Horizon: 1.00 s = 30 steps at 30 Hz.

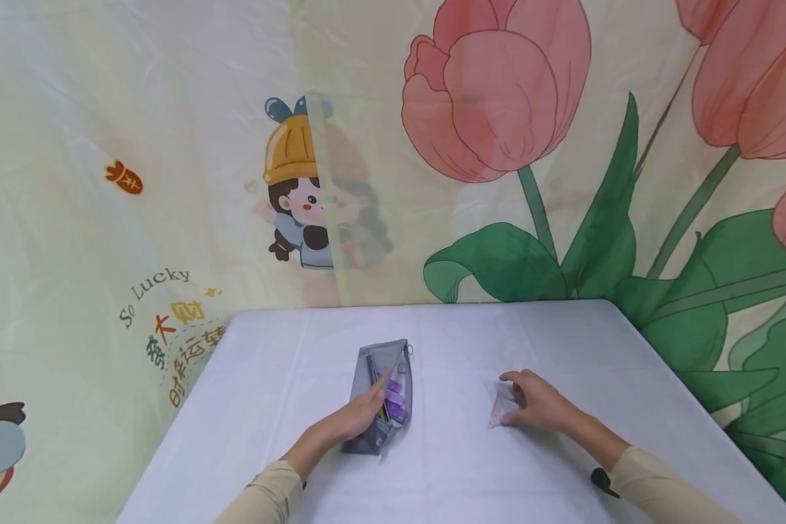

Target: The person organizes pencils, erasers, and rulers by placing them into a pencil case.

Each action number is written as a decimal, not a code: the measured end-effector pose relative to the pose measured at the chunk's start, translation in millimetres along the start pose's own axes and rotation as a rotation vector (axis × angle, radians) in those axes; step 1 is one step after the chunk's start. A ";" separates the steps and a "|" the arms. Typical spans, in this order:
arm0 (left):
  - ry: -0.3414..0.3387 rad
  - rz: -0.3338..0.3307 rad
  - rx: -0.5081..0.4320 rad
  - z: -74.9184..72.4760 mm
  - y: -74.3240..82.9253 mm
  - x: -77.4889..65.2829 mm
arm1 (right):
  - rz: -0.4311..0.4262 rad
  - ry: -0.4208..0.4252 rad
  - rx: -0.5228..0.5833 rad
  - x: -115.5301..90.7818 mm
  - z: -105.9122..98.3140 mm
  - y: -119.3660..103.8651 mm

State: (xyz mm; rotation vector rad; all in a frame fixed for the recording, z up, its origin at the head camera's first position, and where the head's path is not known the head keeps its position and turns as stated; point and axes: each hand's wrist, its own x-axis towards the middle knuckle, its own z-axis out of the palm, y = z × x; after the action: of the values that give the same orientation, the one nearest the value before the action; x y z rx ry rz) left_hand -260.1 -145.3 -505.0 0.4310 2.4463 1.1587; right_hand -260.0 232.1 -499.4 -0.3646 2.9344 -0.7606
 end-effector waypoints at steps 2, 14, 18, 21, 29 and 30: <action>-0.002 -0.004 -0.007 -0.5 0.6 0.3 | 0.005 -0.016 -0.006 2.1 0.0 -1.7; -0.001 -0.001 -0.016 -0.9 2.6 1.4 | 0.061 -0.030 -0.056 9.9 4.4 -2.5; -0.002 0.000 -0.022 -1.4 2.9 1.5 | 0.056 -0.025 -0.084 8.9 2.8 -2.6; -0.006 0.000 -0.021 -1.6 3.2 1.3 | 0.069 -0.032 -0.082 7.1 1.6 -2.0; 0.003 0.005 0.003 -1.0 7.4 -3.1 | 0.025 -0.046 -0.009 5.0 2.9 -3.6; 0.006 0.006 0.005 -0.9 7.2 -3.4 | -0.026 -0.040 0.009 5.9 2.5 -3.9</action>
State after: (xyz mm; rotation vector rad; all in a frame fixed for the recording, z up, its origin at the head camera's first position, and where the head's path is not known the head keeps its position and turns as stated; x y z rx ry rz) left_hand -256.8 -142.9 -498.1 0.4374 2.4548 1.1581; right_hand -264.6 226.1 -499.8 -0.4132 2.8940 -0.7598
